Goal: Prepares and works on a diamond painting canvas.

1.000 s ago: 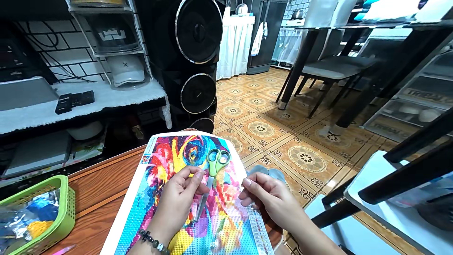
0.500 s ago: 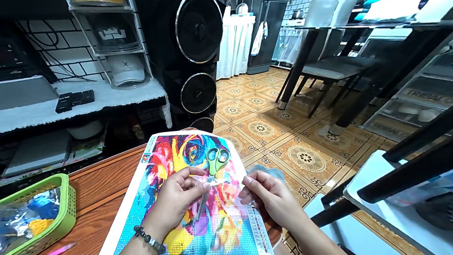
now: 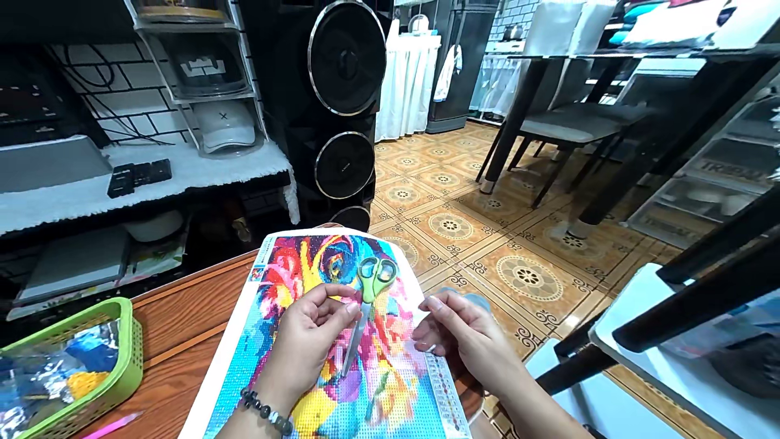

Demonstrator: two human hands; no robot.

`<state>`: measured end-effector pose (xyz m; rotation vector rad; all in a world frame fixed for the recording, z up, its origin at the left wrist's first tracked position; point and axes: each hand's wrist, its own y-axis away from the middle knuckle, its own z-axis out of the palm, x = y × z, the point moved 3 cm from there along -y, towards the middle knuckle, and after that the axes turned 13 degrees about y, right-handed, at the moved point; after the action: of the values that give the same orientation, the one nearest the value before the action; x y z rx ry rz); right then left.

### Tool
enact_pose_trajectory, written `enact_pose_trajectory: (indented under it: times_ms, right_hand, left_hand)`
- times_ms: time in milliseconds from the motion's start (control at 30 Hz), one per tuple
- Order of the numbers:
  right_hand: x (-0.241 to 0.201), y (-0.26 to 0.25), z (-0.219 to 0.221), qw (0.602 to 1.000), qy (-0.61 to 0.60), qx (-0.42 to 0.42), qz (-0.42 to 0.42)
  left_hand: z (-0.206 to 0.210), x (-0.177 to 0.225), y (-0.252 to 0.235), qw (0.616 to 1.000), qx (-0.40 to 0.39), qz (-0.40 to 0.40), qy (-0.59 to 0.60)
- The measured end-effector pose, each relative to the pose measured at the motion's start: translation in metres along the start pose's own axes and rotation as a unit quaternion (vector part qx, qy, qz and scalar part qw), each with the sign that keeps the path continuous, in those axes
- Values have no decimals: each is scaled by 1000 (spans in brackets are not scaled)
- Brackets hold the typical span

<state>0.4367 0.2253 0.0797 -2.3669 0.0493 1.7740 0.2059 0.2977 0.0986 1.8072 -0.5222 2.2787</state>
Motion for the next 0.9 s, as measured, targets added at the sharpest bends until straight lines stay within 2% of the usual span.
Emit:
enact_pose_trajectory:
  times_ms: [167,367,600,700,767,900]
  right_hand:
    - [-1,1,-5,997,-74,-28,-23]
    - [-19,6,-18,993,-106,10,-60]
    - [-55,47,-55,997,1,1,-81]
    - [-44,75,-84,999,7,30,-41]
    - [-23,95,-107,999,12,49,18]
    - [61,143,-145,980,55,30,186]
  left_hand:
    - [4,8,2,1000,-9,21,8]
    - [9,20,9,995,-71,52,-37]
    - [18,39,20,972,-162,113,-127]
    - [12,46,16,980,-132,96,-113]
    - [-1,48,10,992,-90,65,-60]
    - [-25,60,2,999,-4,2,50]
